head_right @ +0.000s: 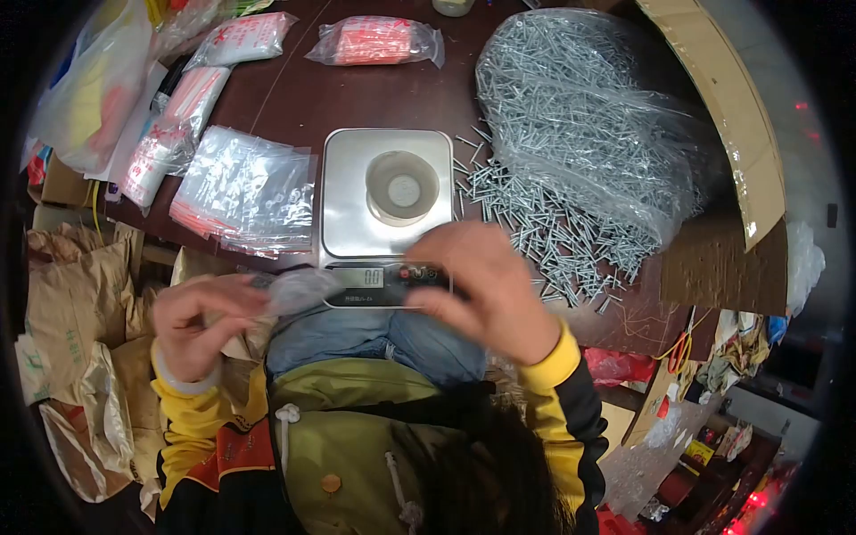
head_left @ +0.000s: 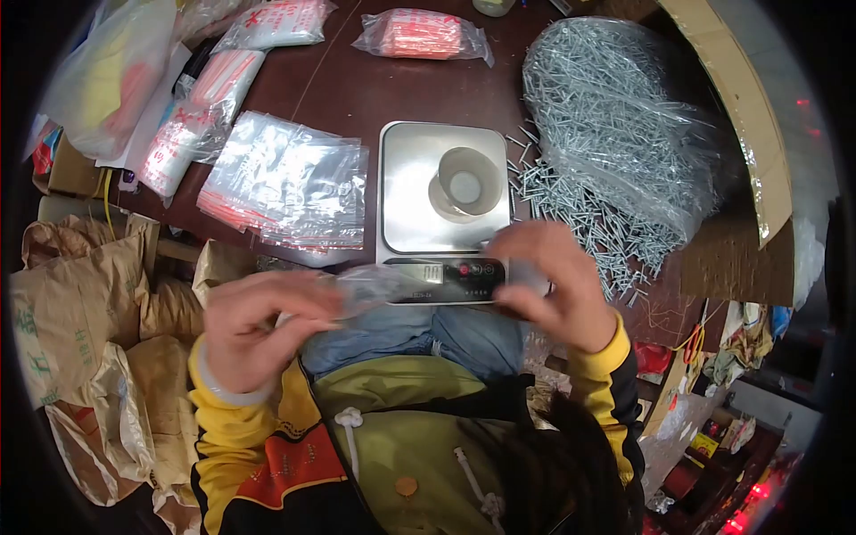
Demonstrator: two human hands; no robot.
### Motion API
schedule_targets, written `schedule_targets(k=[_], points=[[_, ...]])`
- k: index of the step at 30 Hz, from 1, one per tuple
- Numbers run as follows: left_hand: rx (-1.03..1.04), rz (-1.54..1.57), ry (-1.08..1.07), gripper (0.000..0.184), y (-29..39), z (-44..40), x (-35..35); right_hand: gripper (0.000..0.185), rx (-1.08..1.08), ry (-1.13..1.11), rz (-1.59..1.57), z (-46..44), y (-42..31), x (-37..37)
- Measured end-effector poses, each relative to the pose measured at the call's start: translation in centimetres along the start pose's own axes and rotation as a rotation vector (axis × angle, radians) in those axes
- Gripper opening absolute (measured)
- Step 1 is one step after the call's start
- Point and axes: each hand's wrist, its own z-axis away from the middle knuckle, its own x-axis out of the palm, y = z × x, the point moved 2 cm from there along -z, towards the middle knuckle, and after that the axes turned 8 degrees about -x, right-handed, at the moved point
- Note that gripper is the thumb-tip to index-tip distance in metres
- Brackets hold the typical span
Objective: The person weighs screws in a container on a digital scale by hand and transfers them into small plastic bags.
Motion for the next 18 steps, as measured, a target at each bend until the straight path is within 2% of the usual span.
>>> schedule_targets(k=[3,6,9,11,13,14,18], points=[[-0.074,-0.128,0.035,0.005,-0.3,1.9,-3.5,0.047,0.286,0.069,0.355,3.2,5.2,-1.7],[-0.185,-0.34,0.079,0.006,-1.7,3.4,-5.8,0.068,0.414,0.128,0.588,5.9,9.2,-1.9],[-0.243,-0.471,0.122,0.008,-3.5,3.3,-5.6,0.078,0.425,0.134,0.761,5.5,11.1,0.0],[-0.341,-0.461,0.183,0.01,-4.8,3.1,-4.7,0.069,0.455,0.133,0.757,4.4,10.8,1.0],[-0.295,-0.389,0.197,0.012,-5.6,3.0,-4.2,0.064,0.456,0.175,0.701,4.2,11.3,1.5],[-0.275,-0.359,0.201,0.012,-5.7,2.8,-3.9,0.053,0.416,0.228,0.665,4.1,11.2,1.4],[-0.238,-0.322,0.195,0.01,-5.6,2.3,-2.9,0.041,0.412,0.283,0.449,4.7,11.6,0.3]])
